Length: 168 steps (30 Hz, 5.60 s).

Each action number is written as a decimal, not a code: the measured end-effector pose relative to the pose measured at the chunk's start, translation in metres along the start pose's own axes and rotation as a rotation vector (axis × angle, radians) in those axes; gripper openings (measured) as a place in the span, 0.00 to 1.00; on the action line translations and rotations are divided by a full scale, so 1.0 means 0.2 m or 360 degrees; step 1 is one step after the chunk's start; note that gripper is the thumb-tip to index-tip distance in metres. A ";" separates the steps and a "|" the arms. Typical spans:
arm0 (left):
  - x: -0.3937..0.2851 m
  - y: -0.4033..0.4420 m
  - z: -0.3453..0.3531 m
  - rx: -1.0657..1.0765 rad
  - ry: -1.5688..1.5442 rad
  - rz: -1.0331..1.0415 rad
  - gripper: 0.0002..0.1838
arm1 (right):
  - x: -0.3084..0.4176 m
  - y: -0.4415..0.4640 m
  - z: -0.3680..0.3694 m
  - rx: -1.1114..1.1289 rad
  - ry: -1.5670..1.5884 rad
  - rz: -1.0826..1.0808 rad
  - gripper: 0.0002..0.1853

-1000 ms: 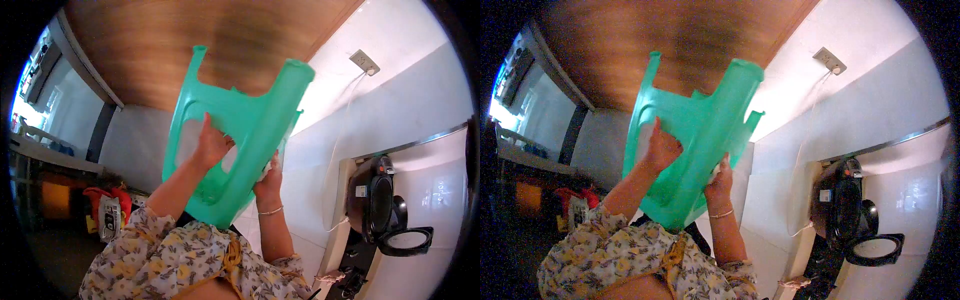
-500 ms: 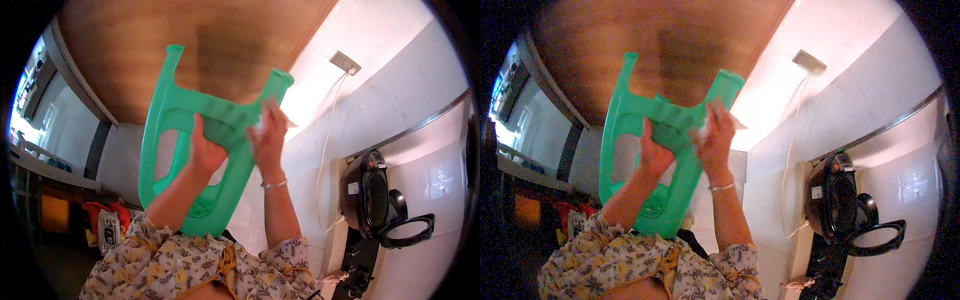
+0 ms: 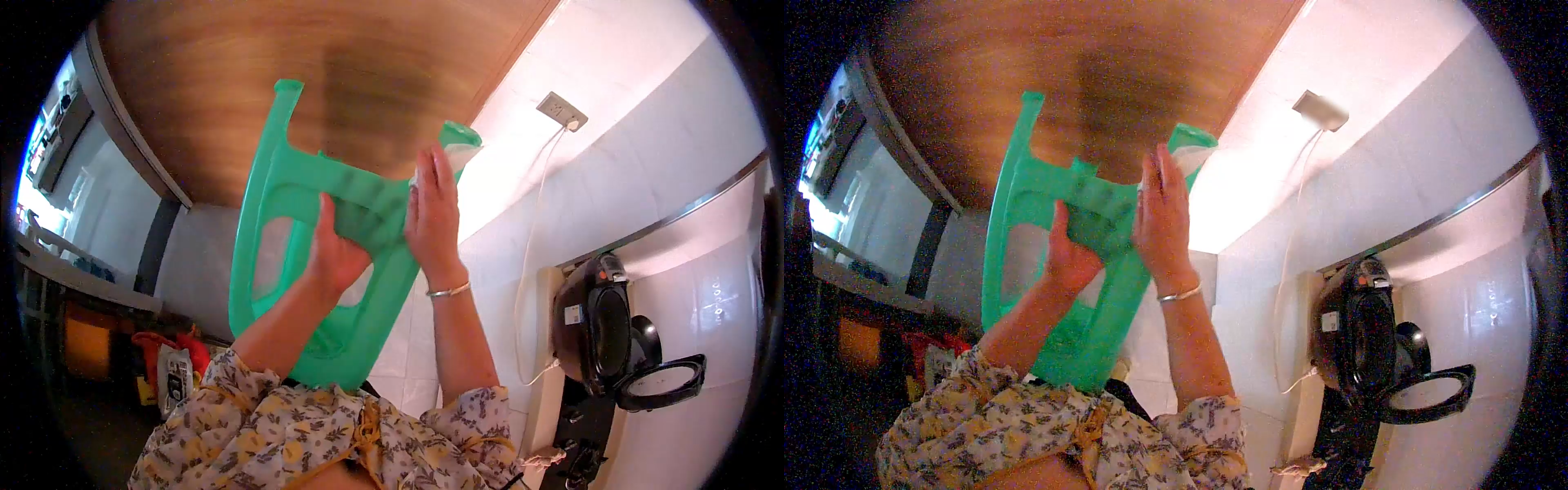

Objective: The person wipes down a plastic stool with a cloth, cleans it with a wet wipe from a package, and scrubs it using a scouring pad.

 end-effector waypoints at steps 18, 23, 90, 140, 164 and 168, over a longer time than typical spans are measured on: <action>0.04 -0.13 -0.04 0.0279 -0.0071 -0.0132 0.33 | -0.16 0.01 -0.07 -0.0235 0.0016 -0.0055 0.19; -0.04 -0.07 -0.14 0.0031 0.0074 0.0038 0.30 | 0.24 -0.62 0.08 0.0100 0.0573 0.0239 0.18; -0.22 -0.09 -0.10 -0.0336 0.0107 0.0140 0.25 | 0.12 -0.61 0.03 -0.0626 0.1230 0.0941 0.09; 0.24 -0.14 -0.08 0.0494 0.2418 -0.0066 0.22 | 0.21 -0.10 0.02 0.0241 -0.0040 0.0019 0.13; 0.31 -0.29 -0.04 0.0267 0.1740 -0.0199 0.18 | 0.23 -0.09 0.00 0.0519 -0.0045 -0.0126 0.16; 0.30 -0.29 -0.04 0.0251 0.1855 -0.0232 0.20 | 0.24 -0.19 -0.12 0.0579 -0.0125 0.0044 0.16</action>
Point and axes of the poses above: each hand's wrist, its own y-axis towards the middle knuckle, its own z-axis out of the palm, x = y × z, the point moved 3 cm from there along y, towards the middle knuckle, and after that the axes turned 6 degrees about y, right-handed, at the moved point
